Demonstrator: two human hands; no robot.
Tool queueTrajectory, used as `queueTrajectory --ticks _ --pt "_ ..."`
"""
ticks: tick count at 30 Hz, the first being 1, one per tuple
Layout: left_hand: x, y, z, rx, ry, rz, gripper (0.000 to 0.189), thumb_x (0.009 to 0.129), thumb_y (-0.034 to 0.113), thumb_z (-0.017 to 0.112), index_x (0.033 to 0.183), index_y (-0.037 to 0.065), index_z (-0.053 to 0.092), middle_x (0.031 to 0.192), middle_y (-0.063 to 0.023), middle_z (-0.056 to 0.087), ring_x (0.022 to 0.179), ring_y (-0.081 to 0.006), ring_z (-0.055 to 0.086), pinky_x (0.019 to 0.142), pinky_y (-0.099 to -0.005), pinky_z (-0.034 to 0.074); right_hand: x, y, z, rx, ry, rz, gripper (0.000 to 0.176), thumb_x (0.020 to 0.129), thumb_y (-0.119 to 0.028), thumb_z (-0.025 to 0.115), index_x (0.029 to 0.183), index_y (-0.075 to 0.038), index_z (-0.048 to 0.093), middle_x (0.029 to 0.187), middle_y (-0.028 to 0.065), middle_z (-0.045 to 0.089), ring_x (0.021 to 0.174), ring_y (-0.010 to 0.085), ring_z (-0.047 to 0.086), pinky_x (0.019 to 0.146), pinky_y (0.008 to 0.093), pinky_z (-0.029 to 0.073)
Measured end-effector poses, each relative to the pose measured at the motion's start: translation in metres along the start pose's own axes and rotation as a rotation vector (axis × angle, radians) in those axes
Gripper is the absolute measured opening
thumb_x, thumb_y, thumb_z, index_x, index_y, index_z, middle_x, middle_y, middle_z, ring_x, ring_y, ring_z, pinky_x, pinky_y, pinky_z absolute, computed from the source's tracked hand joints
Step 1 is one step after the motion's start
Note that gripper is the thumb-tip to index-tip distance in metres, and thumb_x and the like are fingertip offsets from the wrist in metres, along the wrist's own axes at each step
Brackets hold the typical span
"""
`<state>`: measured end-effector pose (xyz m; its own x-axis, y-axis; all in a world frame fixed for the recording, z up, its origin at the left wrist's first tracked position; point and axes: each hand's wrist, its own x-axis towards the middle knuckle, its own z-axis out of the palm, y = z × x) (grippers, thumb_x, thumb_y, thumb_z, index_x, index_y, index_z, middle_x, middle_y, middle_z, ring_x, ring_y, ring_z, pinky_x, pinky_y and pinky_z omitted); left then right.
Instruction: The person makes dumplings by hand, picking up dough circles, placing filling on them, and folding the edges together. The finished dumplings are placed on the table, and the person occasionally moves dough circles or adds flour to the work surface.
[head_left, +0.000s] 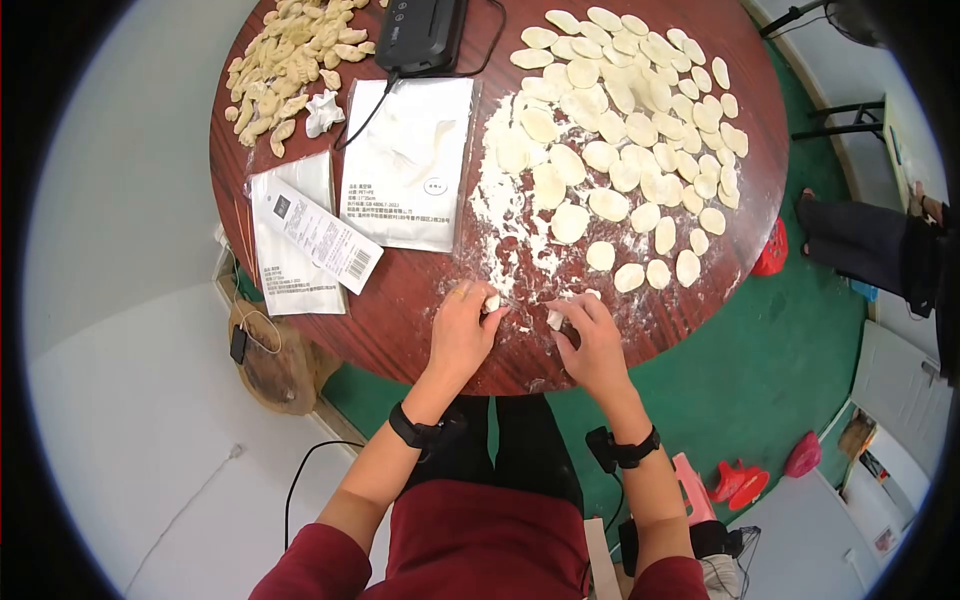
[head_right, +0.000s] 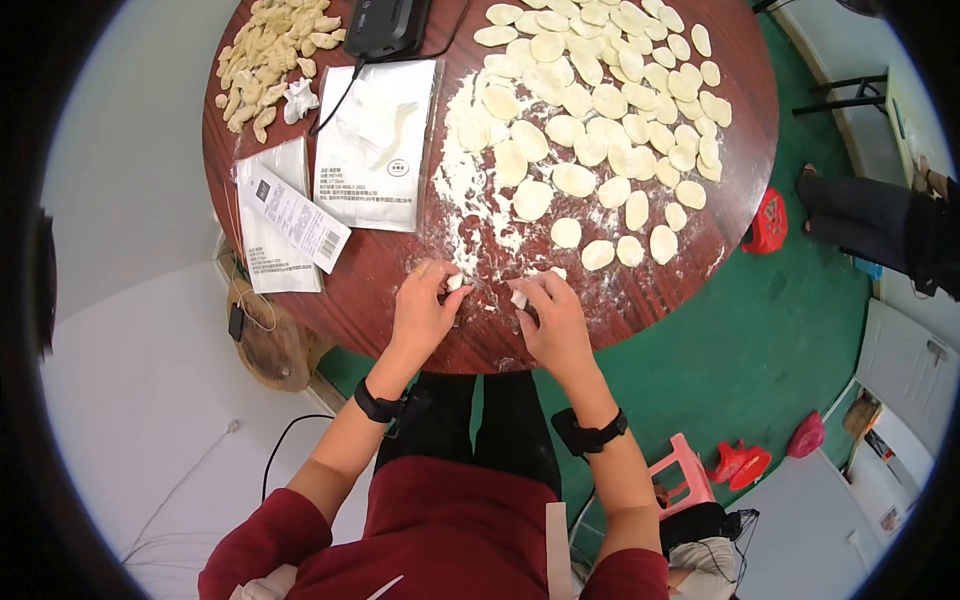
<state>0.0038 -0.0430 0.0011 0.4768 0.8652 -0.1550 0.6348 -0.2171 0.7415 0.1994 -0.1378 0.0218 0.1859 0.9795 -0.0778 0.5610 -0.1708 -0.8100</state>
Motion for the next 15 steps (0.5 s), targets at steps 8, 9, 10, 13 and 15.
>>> queueTrajectory --ticks 8,9,10,13,15 --pt "-0.009 -0.004 -0.004 0.059 0.017 0.056 0.03 0.083 0.008 0.077 0.108 0.006 0.061 0.102 -0.0158 0.062 0.097 -0.0389 0.061 0.083 -0.0469 0.051 -0.003 0.015 -0.008 -0.249 0.294 0.07 0.033 0.083 0.006 0.067 0.114 -0.008 0.066 0.103 0.0136 0.058 0.096 0.0352 0.06 0.08 0.0431 0.05" --pt "-0.011 -0.004 -0.004 0.058 0.016 0.056 0.03 0.083 0.008 0.077 0.108 0.006 0.061 0.102 -0.0158 0.062 0.097 -0.0389 0.061 0.083 -0.0469 0.051 -0.003 0.021 -0.007 -0.238 0.271 0.082 0.032 0.084 0.004 0.069 0.114 -0.007 0.066 0.104 0.014 0.058 0.096 0.0353 0.06 0.08 0.0434 0.05" --pt "-0.012 -0.004 -0.005 0.045 -0.007 0.021 0.031 0.083 0.008 0.077 0.109 0.006 0.061 0.104 -0.0154 0.061 0.098 -0.0389 0.061 0.083 -0.047 0.051 -0.004 0.026 -0.007 -0.227 0.247 0.092 0.032 0.084 0.002 0.071 0.114 -0.007 0.066 0.105 0.0144 0.058 0.095 0.0354 0.06 0.08 0.0437 0.05" --pt "-0.014 -0.009 -0.006 0.068 0.017 0.031 0.031 0.084 0.008 0.077 0.11 0.006 0.062 0.106 -0.0137 0.062 0.094 -0.0353 0.062 0.08 -0.0446 0.051 -0.003 0.03 -0.008 -0.253 0.312 0.077 0.031 0.084 -0.002 0.074 0.114 -0.007 0.066 0.103 0.0145 0.058 0.092 0.0358 0.061 0.08 0.0446 0.05" --pt "-0.014 -0.014 -0.004 0.103 0.062 0.076 0.029 0.085 0.008 0.077 0.109 0.006 0.063 0.106 -0.0125 0.063 0.089 -0.0318 0.063 0.076 -0.0421 0.052 -0.002 0.02 -0.008 -0.276 0.339 0.079 0.032 0.084 -0.004 0.075 0.115 -0.006 0.066 0.103 0.014 0.059 0.093 0.0357 0.062 0.08 0.0446 0.05"
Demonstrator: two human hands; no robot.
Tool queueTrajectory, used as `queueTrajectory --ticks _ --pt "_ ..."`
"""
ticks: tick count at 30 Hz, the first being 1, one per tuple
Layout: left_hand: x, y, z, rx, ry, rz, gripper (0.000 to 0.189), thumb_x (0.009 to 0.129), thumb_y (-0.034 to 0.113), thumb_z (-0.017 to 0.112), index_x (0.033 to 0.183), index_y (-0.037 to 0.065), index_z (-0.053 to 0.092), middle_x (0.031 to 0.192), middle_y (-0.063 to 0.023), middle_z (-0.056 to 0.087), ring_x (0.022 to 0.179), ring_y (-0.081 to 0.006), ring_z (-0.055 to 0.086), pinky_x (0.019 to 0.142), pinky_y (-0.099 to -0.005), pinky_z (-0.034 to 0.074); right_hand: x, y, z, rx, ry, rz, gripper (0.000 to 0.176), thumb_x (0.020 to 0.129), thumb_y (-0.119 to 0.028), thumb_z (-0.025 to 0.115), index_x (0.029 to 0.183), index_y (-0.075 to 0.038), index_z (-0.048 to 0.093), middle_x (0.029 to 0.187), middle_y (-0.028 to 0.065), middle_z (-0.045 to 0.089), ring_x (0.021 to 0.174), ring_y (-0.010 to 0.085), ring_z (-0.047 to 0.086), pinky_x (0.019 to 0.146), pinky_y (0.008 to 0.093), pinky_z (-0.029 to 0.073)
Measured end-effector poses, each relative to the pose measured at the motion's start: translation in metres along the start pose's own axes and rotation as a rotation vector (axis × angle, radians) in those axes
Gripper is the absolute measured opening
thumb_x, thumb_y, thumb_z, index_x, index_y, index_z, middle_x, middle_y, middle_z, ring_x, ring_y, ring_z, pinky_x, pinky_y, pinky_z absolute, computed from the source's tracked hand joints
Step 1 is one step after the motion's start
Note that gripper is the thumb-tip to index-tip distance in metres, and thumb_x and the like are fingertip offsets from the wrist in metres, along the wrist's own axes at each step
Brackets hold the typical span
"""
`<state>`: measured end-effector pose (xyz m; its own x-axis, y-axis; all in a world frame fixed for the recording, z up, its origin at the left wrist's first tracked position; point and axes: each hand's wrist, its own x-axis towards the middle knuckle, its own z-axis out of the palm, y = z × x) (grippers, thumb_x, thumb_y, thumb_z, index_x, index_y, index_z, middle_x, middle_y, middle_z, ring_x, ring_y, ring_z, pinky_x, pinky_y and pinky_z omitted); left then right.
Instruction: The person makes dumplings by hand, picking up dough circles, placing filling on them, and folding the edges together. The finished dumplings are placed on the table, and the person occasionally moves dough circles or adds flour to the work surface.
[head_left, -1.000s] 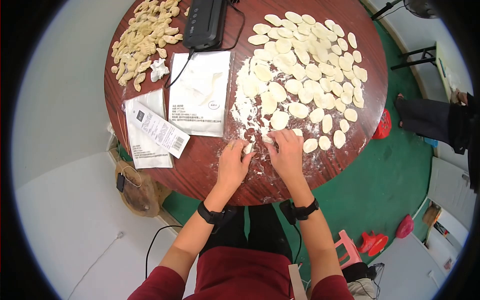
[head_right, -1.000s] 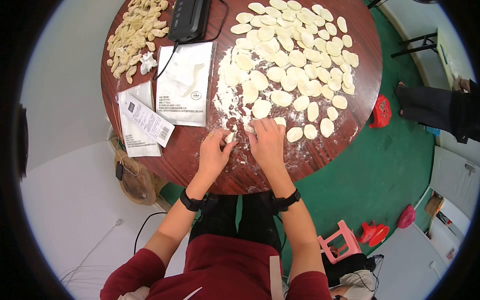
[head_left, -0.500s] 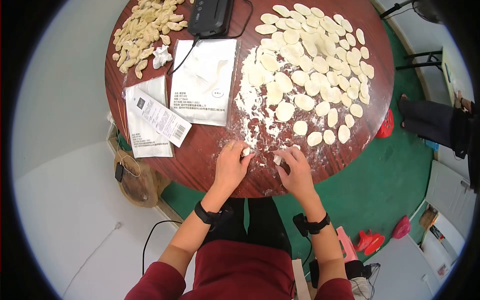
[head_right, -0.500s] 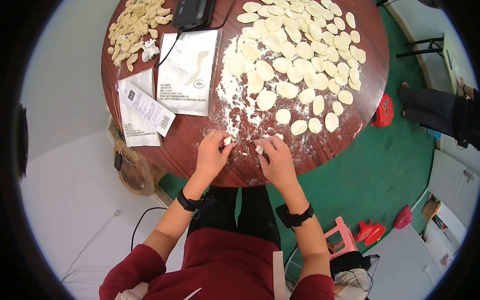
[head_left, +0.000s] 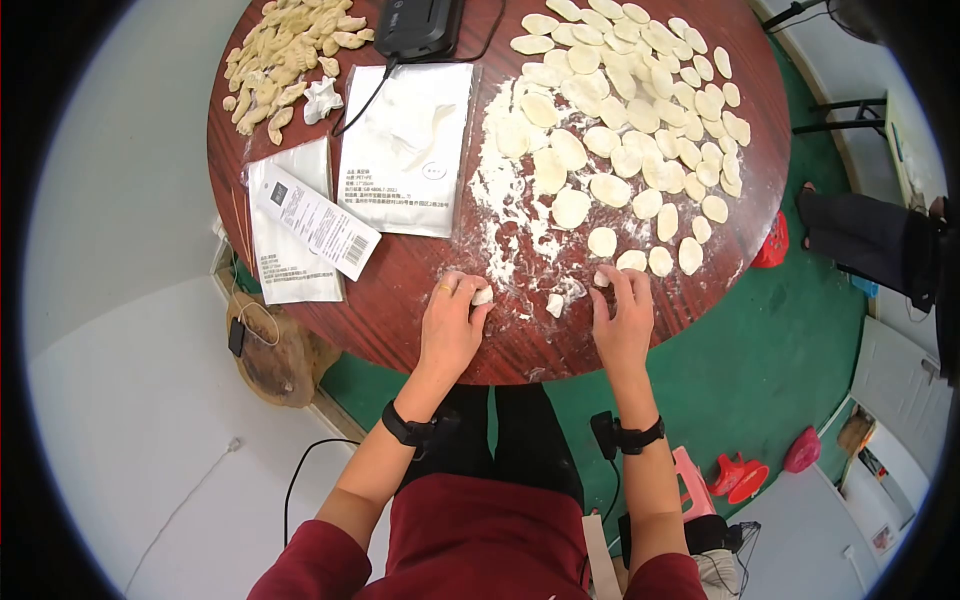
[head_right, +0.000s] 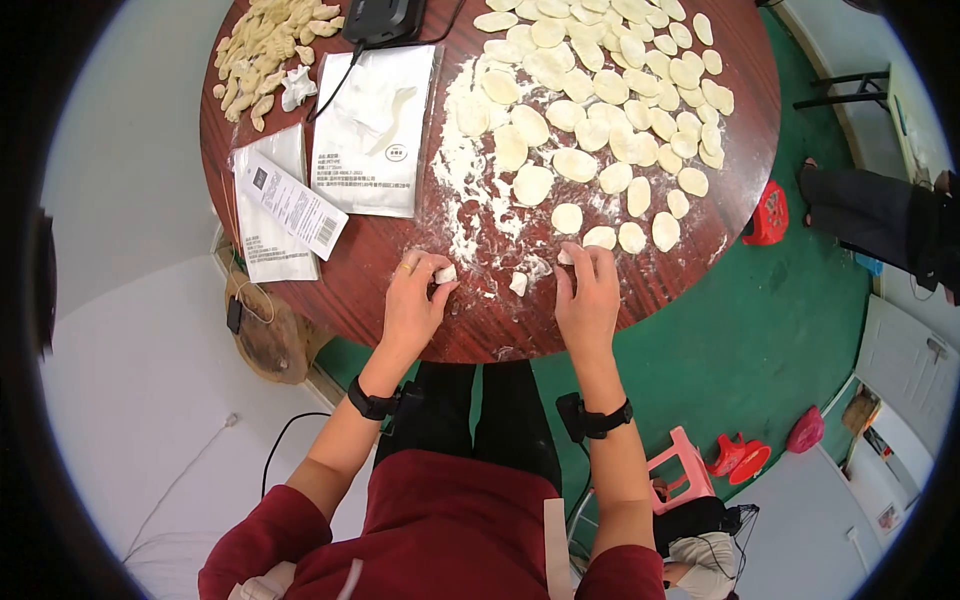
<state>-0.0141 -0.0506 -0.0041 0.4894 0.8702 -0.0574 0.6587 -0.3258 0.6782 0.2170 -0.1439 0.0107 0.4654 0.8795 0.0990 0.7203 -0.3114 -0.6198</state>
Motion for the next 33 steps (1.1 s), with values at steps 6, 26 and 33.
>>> queueTrajectory --ticks 6,26,33 --pt "0.005 0.009 0.002 -0.152 0.046 -0.085 0.025 0.088 0.005 0.072 0.112 0.004 0.064 0.1 -0.0154 0.065 0.084 -0.0375 0.064 0.076 -0.042 0.052 -0.006 -0.019 0.006 0.114 -0.147 -0.13 0.041 0.08 -0.009 0.08 0.118 -0.005 0.065 0.106 0.0134 0.059 0.099 0.035 0.06 0.082 0.0442 0.051" --pt "0.003 0.009 0.015 -0.109 0.088 -0.117 0.015 0.096 0.011 0.062 0.108 0.003 0.056 0.1 -0.0198 0.064 0.092 -0.0424 0.064 0.077 -0.0494 0.051 -0.011 -0.029 0.01 0.182 -0.185 -0.061 0.035 0.082 0.005 0.069 0.116 -0.004 0.064 0.107 0.0155 0.058 0.096 0.0376 0.062 0.081 0.0441 0.053" --pt "0.002 0.012 0.013 -0.156 -0.003 0.009 0.026 0.088 0.004 0.07 0.112 0.002 0.062 0.108 -0.017 0.059 0.099 -0.0406 0.061 0.085 -0.0462 0.051 -0.021 -0.018 0.029 0.246 -0.207 0.086 0.029 0.082 0.0 0.074 0.11 -0.003 0.065 0.1 0.0166 0.061 0.093 0.0377 0.064 0.082 0.0441 0.054"
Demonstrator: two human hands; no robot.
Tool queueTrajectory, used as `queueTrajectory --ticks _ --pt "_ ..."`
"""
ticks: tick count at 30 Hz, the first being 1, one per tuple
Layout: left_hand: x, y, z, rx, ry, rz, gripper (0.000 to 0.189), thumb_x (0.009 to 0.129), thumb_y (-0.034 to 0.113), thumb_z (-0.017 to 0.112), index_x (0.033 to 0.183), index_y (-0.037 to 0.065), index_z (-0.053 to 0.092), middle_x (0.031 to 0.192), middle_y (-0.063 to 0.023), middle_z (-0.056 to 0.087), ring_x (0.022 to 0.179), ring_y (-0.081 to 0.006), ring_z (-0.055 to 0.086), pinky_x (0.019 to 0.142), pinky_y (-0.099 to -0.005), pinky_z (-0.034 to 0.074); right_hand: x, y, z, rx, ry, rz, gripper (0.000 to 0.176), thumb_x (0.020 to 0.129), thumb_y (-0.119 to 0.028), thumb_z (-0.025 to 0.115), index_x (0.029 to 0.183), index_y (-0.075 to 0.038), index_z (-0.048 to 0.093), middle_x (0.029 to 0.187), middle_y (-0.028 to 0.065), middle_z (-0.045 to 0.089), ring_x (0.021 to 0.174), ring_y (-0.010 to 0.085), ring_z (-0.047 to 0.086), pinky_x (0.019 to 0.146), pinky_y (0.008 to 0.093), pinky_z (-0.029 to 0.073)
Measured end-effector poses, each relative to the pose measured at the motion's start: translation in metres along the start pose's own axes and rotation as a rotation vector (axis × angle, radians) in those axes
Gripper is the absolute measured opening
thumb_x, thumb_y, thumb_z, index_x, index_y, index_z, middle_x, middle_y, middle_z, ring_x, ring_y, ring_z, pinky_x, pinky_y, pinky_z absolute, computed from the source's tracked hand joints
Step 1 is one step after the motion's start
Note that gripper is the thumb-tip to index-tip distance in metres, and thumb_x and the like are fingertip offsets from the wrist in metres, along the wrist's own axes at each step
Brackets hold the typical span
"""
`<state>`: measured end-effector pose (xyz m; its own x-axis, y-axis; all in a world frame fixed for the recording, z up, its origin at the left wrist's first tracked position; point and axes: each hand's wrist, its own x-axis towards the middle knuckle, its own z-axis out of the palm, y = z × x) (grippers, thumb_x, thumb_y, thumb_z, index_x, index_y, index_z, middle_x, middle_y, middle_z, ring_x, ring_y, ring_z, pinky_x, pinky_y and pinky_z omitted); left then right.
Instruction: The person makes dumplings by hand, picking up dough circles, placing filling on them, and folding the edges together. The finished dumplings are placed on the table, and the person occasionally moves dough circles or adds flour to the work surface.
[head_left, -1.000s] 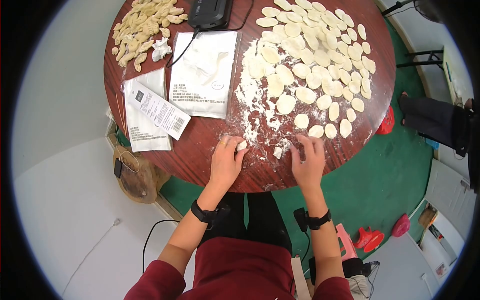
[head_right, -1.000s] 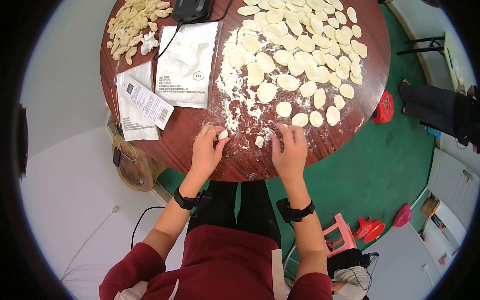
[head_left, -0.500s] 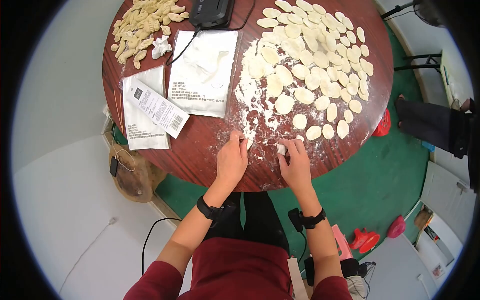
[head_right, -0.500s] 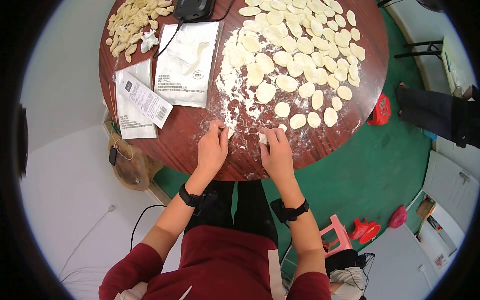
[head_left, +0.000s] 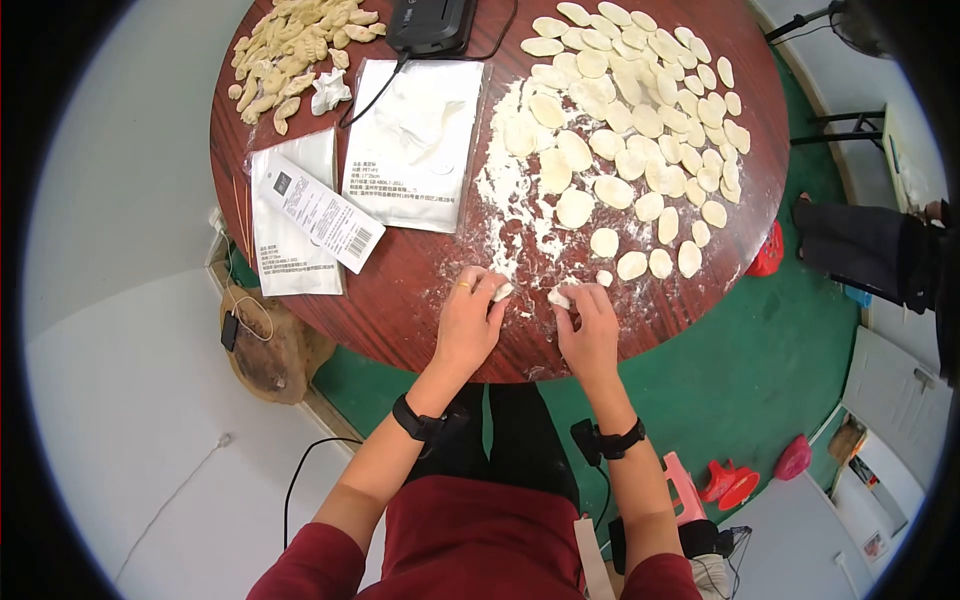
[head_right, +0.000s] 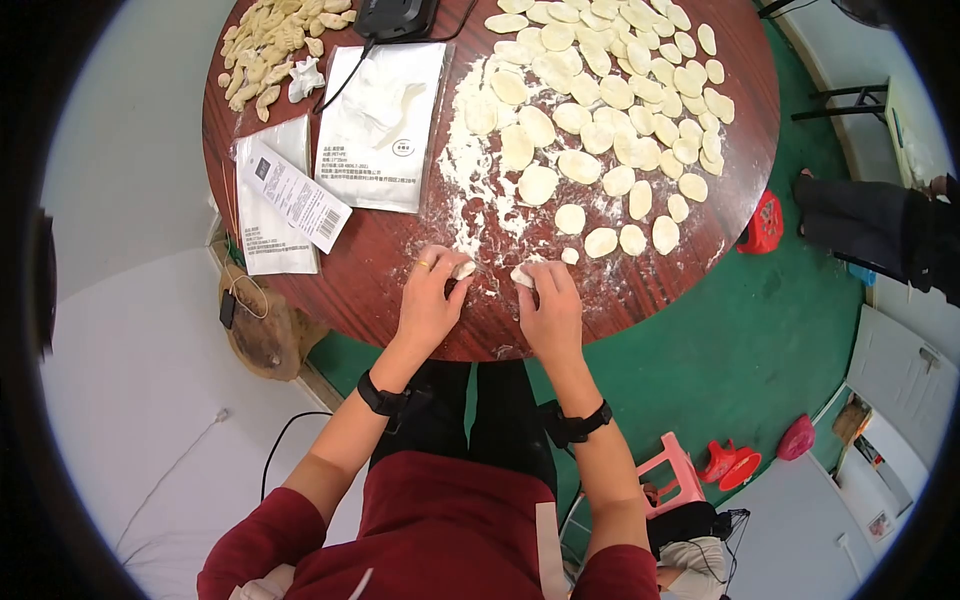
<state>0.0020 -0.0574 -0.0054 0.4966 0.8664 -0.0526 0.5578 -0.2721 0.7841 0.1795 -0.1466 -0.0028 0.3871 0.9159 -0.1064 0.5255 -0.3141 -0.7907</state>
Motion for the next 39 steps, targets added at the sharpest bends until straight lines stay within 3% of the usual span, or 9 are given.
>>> queueTrajectory --ticks 2,6,8,11,16,21,25,30,39 --pt "0.0 -0.004 0.005 -0.046 0.025 -0.012 0.025 0.087 0.004 0.071 0.111 0.002 0.063 0.108 -0.017 0.059 0.099 -0.0405 0.061 0.085 -0.0465 0.051 0.001 -0.012 0.0 -0.086 0.164 -0.209 0.027 0.082 -0.001 0.075 0.107 -0.004 0.066 0.098 0.0148 0.063 0.092 0.0368 0.065 0.079 0.0443 0.054" --pt "-0.002 -0.003 0.006 -0.05 0.048 -0.064 0.025 0.086 0.005 0.072 0.109 0.002 0.063 0.107 -0.0166 0.06 0.099 -0.0404 0.061 0.084 -0.0469 0.051 -0.001 -0.003 0.007 -0.104 0.075 -0.148 0.026 0.081 -0.002 0.075 0.106 -0.006 0.066 0.098 0.0126 0.064 0.091 0.0354 0.066 0.077 0.0442 0.054" --pt "-0.001 -0.003 0.005 -0.061 0.072 -0.071 0.026 0.086 0.006 0.073 0.109 0.002 0.062 0.107 -0.0164 0.06 0.099 -0.0403 0.061 0.083 -0.0467 0.051 0.001 -0.016 0.0 -0.124 0.178 -0.269 0.028 0.081 -0.001 0.075 0.107 -0.007 0.067 0.098 0.0112 0.064 0.091 0.0347 0.066 0.074 0.0435 0.054" --pt "-0.01 -0.005 0.004 -0.043 0.055 -0.094 0.029 0.086 0.009 0.075 0.111 0.002 0.062 0.107 -0.0161 0.06 0.099 -0.0397 0.061 0.083 -0.0461 0.051 -0.002 -0.001 0.006 -0.125 0.006 -0.052 0.03 0.08 -0.004 0.077 0.108 -0.006 0.067 0.096 0.0114 0.063 0.088 0.0342 0.065 0.074 0.044 0.052" --pt "-0.002 0.006 -0.007 0.09 0.15 0.01 0.037 0.085 0.018 0.079 0.113 0.002 0.061 0.109 -0.0164 0.062 0.1 -0.0367 0.061 0.087 -0.0442 0.05 0.011 -0.03 -0.013 -0.136 0.085 -0.139 0.028 0.084 -0.009 0.075 0.11 -0.005 0.066 0.096 0.0119 0.063 0.087 0.0338 0.062 0.076 0.0451 0.049" --pt "0.037 0.017 0.001 0.238 0.332 0.07 0.037 0.092 0.013 0.068 0.127 0.002 0.058 0.126 -0.0227 0.054 0.12 -0.0433 0.048 0.102 -0.0531 0.041 0.057 -0.028 0.005 -0.244 0.352 -0.231 0.021 0.093 -0.01 0.065 0.114 -0.006 0.065 0.1 0.0134 0.061 0.095 0.0335 0.06 0.079 0.0431 0.046" --pt "0.066 0.012 0.026 0.317 0.305 0.118 0.041 0.096 0.011 0.061 0.135 0.002 0.055 0.141 -0.0232 0.045 0.133 -0.0442 0.041 0.113 -0.0547 0.036 0.078 -0.029 0.038 -0.35 0.324 -0.214 0.026 0.093 -0.013 0.066 0.119 -0.007 0.064 0.105 0.0125 0.06 0.101 0.032 0.058 0.083 0.0445 0.044" --pt "0.067 0.0 0.041 0.369 0.306 0.126 0.053 0.092 0.003 0.062 0.143 0.005 0.05 0.145 -0.021 0.042 0.138 -0.0444 0.037 0.115 -0.0549 0.034 0.079 -0.018 0.054 -0.48 0.275 -0.165 0.038 0.092 -0.018 0.067 0.128 -0.01 0.061 0.111 0.0108 0.058 0.104 0.0302 0.055 0.086 0.0444 0.041" --pt "0.065 -0.007 0.047 0.479 0.265 0.087 0.055 0.094 0.013 0.06 0.147 0.007 0.048 0.149 -0.019 0.04 0.145 -0.0408 0.031 0.12 -0.0588 0.026 0.065 -0.003 0.063 -0.49 0.313 -0.211 0.047 0.089 -0.024 0.069 0.133 -0.011 0.06 0.112 0.0081 0.059 0.105 0.0279 0.055 0.089 0.045 0.038"
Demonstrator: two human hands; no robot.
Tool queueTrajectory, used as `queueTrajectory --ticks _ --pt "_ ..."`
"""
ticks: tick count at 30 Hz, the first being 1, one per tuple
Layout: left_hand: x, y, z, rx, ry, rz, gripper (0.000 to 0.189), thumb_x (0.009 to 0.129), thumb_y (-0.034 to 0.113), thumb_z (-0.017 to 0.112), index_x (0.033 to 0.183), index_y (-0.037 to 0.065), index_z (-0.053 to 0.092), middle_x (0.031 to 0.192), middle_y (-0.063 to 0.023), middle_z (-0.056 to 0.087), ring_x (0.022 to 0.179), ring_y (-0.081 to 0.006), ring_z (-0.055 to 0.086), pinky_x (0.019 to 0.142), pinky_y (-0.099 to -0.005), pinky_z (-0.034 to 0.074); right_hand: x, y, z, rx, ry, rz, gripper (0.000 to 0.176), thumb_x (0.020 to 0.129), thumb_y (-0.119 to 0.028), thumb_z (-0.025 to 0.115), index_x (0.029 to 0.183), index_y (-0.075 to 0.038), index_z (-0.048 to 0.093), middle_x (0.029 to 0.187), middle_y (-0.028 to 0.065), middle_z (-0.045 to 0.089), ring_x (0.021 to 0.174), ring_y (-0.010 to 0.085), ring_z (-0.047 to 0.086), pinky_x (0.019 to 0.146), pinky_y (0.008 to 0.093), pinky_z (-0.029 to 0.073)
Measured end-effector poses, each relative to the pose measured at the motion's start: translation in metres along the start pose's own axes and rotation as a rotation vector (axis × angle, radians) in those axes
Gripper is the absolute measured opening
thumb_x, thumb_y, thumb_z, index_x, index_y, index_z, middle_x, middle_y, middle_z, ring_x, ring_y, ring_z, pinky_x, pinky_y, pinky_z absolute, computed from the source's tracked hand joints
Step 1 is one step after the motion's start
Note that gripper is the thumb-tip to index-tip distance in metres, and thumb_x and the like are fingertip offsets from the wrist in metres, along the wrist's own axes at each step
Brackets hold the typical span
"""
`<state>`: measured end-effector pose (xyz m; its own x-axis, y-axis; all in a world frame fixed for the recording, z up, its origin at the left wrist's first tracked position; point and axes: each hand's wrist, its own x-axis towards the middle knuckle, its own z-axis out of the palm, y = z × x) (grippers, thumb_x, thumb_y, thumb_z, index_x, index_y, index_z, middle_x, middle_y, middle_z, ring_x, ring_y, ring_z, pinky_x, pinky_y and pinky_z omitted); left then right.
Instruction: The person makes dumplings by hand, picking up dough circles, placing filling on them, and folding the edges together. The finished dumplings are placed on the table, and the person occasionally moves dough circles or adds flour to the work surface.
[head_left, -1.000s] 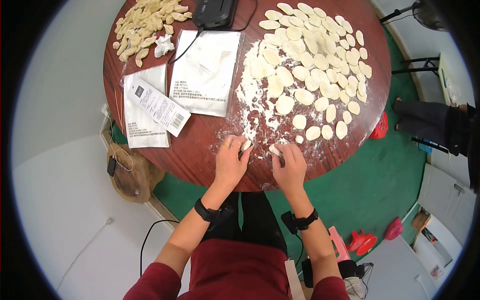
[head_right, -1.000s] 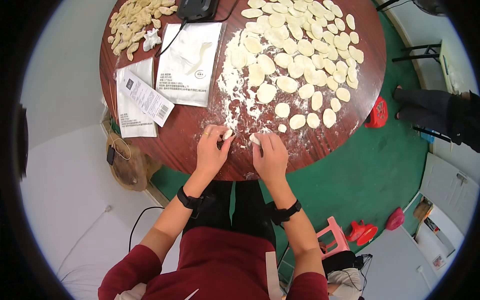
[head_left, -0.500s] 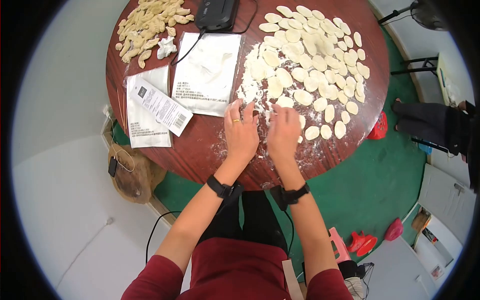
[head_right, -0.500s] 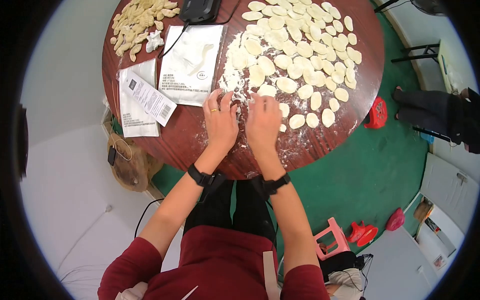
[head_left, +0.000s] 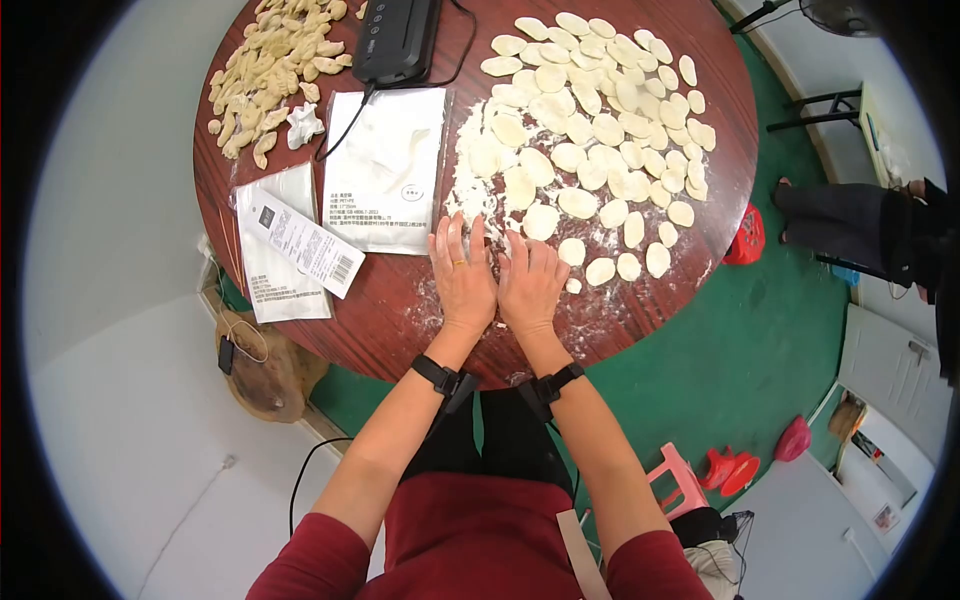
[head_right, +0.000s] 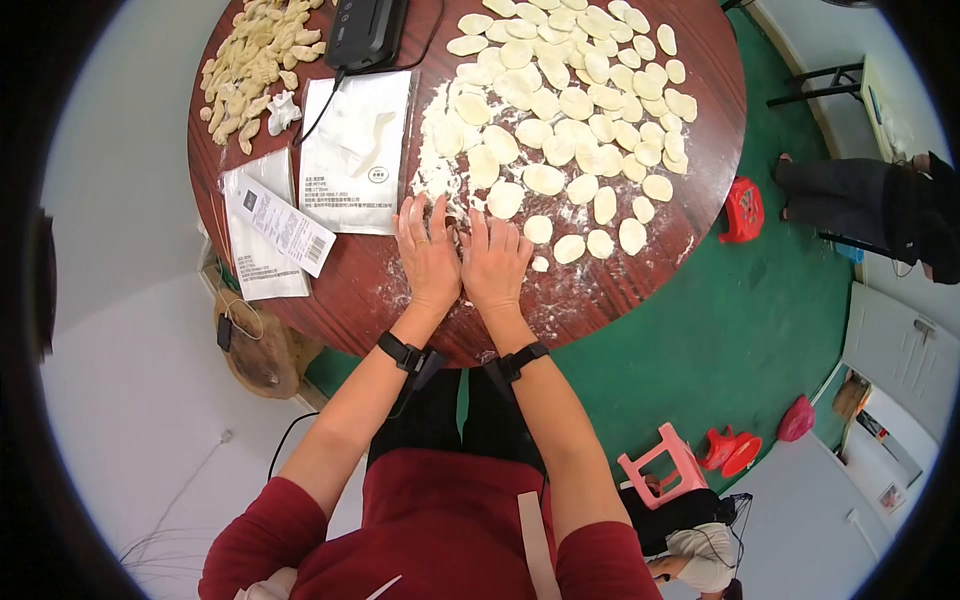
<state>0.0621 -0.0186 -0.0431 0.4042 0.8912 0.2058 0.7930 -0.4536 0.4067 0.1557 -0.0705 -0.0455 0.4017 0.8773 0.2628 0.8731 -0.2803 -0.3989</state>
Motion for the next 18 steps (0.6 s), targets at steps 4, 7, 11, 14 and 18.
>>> queueTrajectory --ticks 4,7,11,14,18 --pt "0.001 0.002 -0.002 0.042 -0.015 0.004 0.062 0.092 0.019 0.063 0.15 0.007 0.044 0.153 -0.0199 0.037 0.147 -0.04 0.027 0.121 -0.0589 0.023 -0.001 0.002 -0.002 -0.034 -0.018 0.018 0.05 0.09 -0.032 0.069 0.135 -0.013 0.059 0.112 0.0065 0.059 0.104 0.0265 0.055 0.09 0.0453 0.037" --pt "0.002 0.0 -0.004 0.064 -0.028 0.022 0.068 0.091 0.025 0.065 0.152 0.009 0.041 0.156 -0.0211 0.034 0.148 -0.04 0.025 0.122 -0.0595 0.021 -0.001 0.002 -0.003 -0.063 -0.008 0.012 0.053 0.091 -0.038 0.067 0.137 -0.013 0.058 0.112 0.0066 0.059 0.103 0.0262 0.055 0.09 0.0456 0.036" --pt "0.0 -0.004 -0.003 0.005 -0.051 0.049 0.07 0.09 0.02 0.062 0.154 0.008 0.037 0.157 -0.0214 0.031 0.149 -0.0416 0.023 0.121 -0.0641 0.013 0.0 0.005 -0.004 -0.05 -0.058 -0.018 0.053 0.092 -0.039 0.064 0.139 -0.015 0.057 0.112 0.0072 0.059 0.101 0.0261 0.054 0.087 0.0463 0.034" --pt "0.001 -0.007 -0.002 0.028 -0.094 0.069 0.07 0.091 0.022 0.06 0.155 0.008 0.035 0.159 -0.0219 0.029 0.15 -0.0417 0.022 0.122 -0.0647 0.008 0.001 0.008 -0.003 -0.03 -0.078 -0.031 0.053 0.092 -0.039 0.064 0.141 -0.018 0.056 0.114 0.0078 0.058 0.1 0.0264 0.054 0.086 0.0468 0.033" --pt "0.001 -0.01 0.0 0.003 -0.097 0.084 0.069 0.092 0.023 0.058 0.155 0.009 0.035 0.16 -0.0226 0.029 0.15 -0.0421 0.022 0.122 -0.0649 0.007 0.003 0.01 -0.002 -0.025 -0.077 -0.056 0.055 0.092 -0.039 0.063 0.143 -0.021 0.054 0.116 0.0084 0.057 0.099 0.0271 0.053 0.086 0.0478 0.034"
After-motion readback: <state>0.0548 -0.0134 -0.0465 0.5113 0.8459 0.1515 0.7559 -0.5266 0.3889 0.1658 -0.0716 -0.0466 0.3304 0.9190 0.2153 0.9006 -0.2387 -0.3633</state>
